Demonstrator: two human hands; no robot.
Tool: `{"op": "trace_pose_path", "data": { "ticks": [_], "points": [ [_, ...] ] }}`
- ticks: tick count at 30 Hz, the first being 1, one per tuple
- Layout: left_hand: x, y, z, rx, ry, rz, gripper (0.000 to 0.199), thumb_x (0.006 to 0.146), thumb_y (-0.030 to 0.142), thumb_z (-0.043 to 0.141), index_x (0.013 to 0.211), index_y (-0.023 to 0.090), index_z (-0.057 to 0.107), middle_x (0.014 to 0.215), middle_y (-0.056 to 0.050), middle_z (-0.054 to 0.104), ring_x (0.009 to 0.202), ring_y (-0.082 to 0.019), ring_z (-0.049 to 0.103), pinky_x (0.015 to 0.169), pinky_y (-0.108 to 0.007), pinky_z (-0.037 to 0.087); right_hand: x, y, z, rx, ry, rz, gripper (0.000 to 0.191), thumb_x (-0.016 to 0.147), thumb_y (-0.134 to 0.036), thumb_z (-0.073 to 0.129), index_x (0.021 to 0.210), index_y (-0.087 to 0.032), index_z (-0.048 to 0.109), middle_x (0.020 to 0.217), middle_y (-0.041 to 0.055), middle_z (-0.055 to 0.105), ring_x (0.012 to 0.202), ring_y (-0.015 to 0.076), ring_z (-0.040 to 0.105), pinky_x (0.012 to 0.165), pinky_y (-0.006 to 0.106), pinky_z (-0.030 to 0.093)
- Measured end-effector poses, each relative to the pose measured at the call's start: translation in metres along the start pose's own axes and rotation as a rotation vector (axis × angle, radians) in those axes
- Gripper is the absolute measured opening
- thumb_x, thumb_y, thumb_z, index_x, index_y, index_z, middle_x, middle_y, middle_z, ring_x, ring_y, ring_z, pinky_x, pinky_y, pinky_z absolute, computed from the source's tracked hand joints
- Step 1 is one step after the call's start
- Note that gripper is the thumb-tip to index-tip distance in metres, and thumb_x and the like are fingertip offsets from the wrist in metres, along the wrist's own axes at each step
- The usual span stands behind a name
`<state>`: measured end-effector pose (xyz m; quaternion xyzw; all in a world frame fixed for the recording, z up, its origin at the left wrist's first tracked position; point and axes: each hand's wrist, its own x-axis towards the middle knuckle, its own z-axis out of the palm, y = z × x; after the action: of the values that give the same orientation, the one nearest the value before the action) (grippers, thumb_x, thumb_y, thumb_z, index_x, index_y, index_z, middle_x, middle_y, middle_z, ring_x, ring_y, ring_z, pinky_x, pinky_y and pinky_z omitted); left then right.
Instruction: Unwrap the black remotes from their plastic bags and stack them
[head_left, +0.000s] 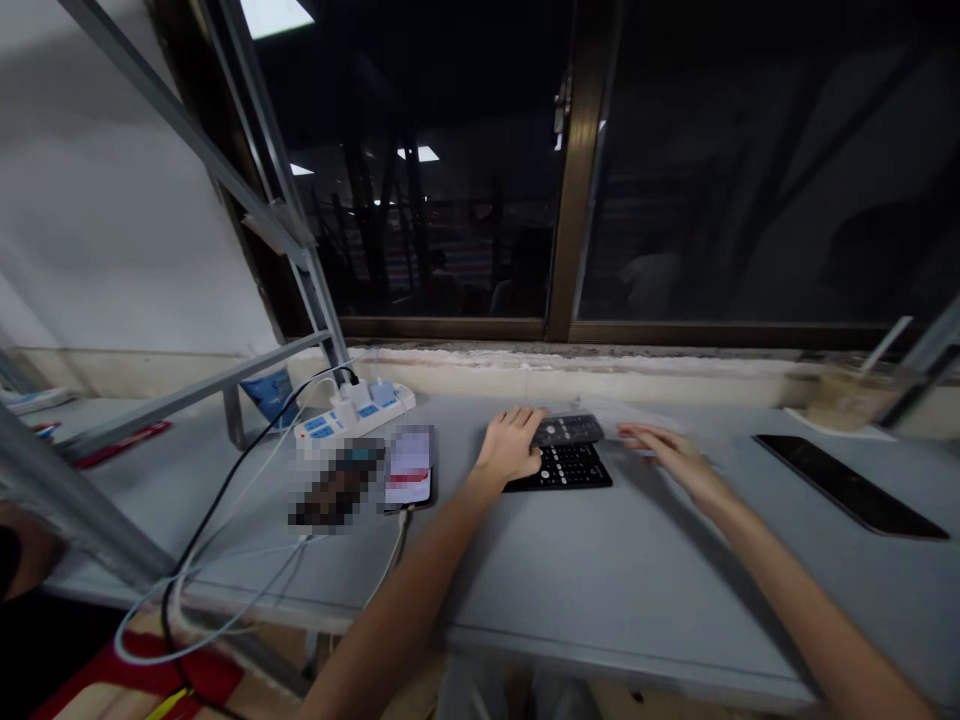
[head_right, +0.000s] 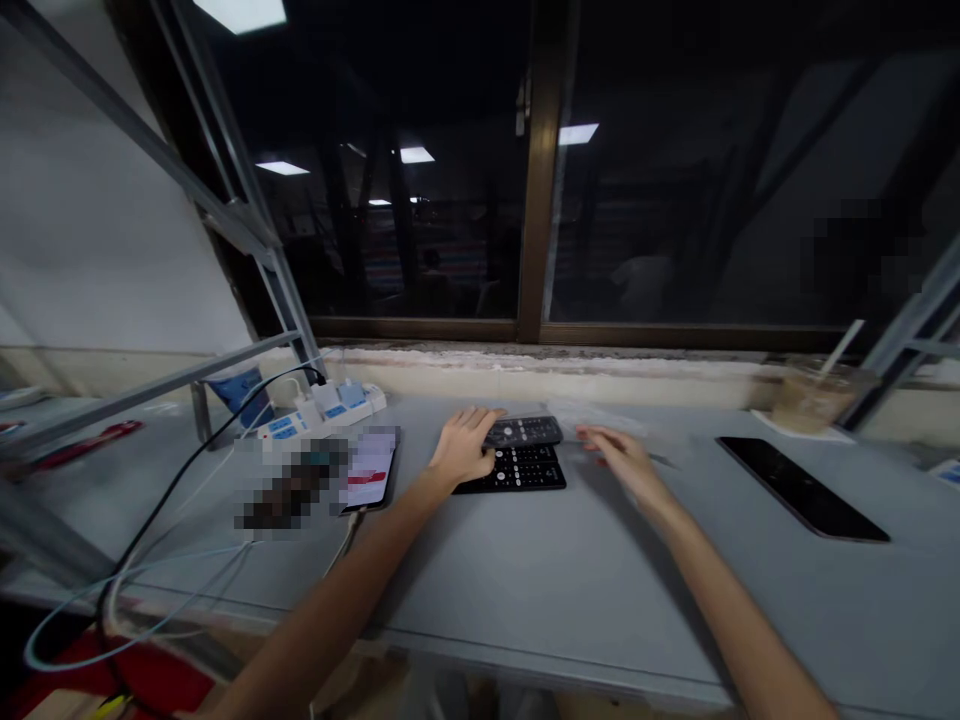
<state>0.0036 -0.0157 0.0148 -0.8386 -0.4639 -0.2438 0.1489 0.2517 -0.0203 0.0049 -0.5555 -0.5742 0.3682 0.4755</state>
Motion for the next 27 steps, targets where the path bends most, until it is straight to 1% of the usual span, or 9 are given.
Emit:
{"op": "trace_pose_path", "data": {
  "ticks": [2, 5, 6, 8, 10, 13, 19, 23, 27],
  "points": [
    [0.0, -0.001, -0.001, 0.009, 0.018, 0.016, 0.05, 0.065, 0.014, 0.049, 0.115, 0.017, 0.049, 0.105, -0.007, 0.059, 0.097, -0.023, 0.051, 0.083, -0.036, 0.04, 0.001, 0.001, 0.0, 0.004, 0.017, -0.009, 0.028, 0.077, -0.039, 0.049, 0.096, -0.024, 0.065, 0.107, 0.008, 0.065, 0.093, 0.0237, 0.062, 0.072, 0.034, 0.05],
    [0.0, -0.002, -0.004, 0.022, 0.025, 0.038, 0.049, 0.066, 0.015, 0.049, 0.114, 0.017, 0.049, 0.105, -0.008, 0.059, 0.098, -0.024, 0.05, 0.084, -0.037, 0.039, 0.004, 0.008, -0.001, 0.025, 0.159, 0.009, 0.035, 0.076, -0.039, 0.051, 0.106, -0.024, 0.059, 0.104, 0.0089, 0.066, 0.09, 0.0229, 0.063, 0.068, 0.033, 0.05],
    [0.0, -0.003, -0.005, 0.024, 0.025, 0.039, 0.049, 0.066, 0.015, 0.048, 0.115, 0.017, 0.05, 0.104, -0.008, 0.059, 0.099, -0.024, 0.05, 0.085, -0.037, 0.039, 0.006, 0.01, -0.001, 0.036, 0.177, 0.006, 0.035, 0.075, -0.04, 0.051, 0.106, -0.023, 0.059, 0.103, 0.0088, 0.066, 0.09, 0.0229, 0.063, 0.068, 0.033, 0.05],
    [0.0, -0.002, -0.007, 0.019, 0.019, 0.031, 0.048, 0.066, 0.015, 0.048, 0.115, 0.018, 0.05, 0.104, -0.008, 0.059, 0.099, -0.024, 0.05, 0.085, -0.036, 0.039, 0.008, 0.014, -0.003, 0.069, 0.182, 0.002, 0.031, 0.075, -0.041, 0.052, 0.098, -0.023, 0.062, 0.103, 0.0085, 0.066, 0.091, 0.0232, 0.063, 0.068, 0.032, 0.05],
    [-0.001, -0.002, -0.008, 0.001, 0.011, 0.021, 0.049, 0.066, 0.015, 0.047, 0.115, 0.02, 0.05, 0.105, -0.007, 0.059, 0.099, -0.024, 0.05, 0.087, -0.036, 0.038, 0.011, 0.016, -0.004, 0.12, 0.166, 0.008, 0.027, 0.075, -0.042, 0.05, 0.088, -0.023, 0.065, 0.104, 0.0083, 0.067, 0.092, 0.0235, 0.063, 0.068, 0.033, 0.051],
    [-0.002, 0.0, -0.008, -0.037, 0.005, 0.024, 0.05, 0.066, 0.015, 0.046, 0.115, 0.021, 0.049, 0.108, -0.006, 0.058, 0.099, -0.023, 0.051, 0.089, -0.035, 0.038, 0.013, 0.019, -0.007, 0.187, 0.118, 0.04, 0.027, 0.077, -0.043, 0.048, 0.084, -0.023, 0.065, 0.104, 0.0082, 0.067, 0.088, 0.0231, 0.064, 0.069, 0.035, 0.052],
    [-0.003, -0.003, -0.01, -0.077, -0.015, 0.083, 0.048, 0.066, 0.016, 0.045, 0.114, 0.02, 0.049, 0.108, -0.006, 0.057, 0.097, -0.022, 0.053, 0.087, -0.034, 0.039, 0.012, 0.022, -0.012, 0.254, -0.116, 0.094, 0.026, 0.079, -0.04, 0.048, 0.083, -0.02, 0.065, 0.09, 0.0097, 0.071, 0.082, 0.0217, 0.065, 0.076, 0.037, 0.051],
    [-0.003, -0.006, -0.012, -0.092, -0.019, 0.094, 0.049, 0.066, 0.017, 0.046, 0.115, 0.022, 0.047, 0.108, -0.005, 0.056, 0.097, -0.021, 0.052, 0.088, -0.032, 0.04, 0.006, 0.016, -0.013, 0.202, -0.159, 0.075, 0.025, 0.078, -0.04, 0.052, 0.082, -0.02, 0.066, 0.089, 0.009, 0.07, 0.086, 0.0218, 0.064, 0.078, 0.036, 0.049],
    [-0.004, -0.008, -0.012, -0.119, 0.007, 0.116, 0.047, 0.066, 0.017, 0.046, 0.113, 0.021, 0.048, 0.106, -0.005, 0.056, 0.096, -0.02, 0.052, 0.089, -0.031, 0.04, 0.0, 0.006, -0.014, 0.076, -0.177, 0.063, 0.03, 0.072, -0.045, 0.058, 0.086, -0.02, 0.068, 0.091, 0.008, 0.07, 0.088, 0.0232, 0.063, 0.077, 0.037, 0.049]
  ]
}}
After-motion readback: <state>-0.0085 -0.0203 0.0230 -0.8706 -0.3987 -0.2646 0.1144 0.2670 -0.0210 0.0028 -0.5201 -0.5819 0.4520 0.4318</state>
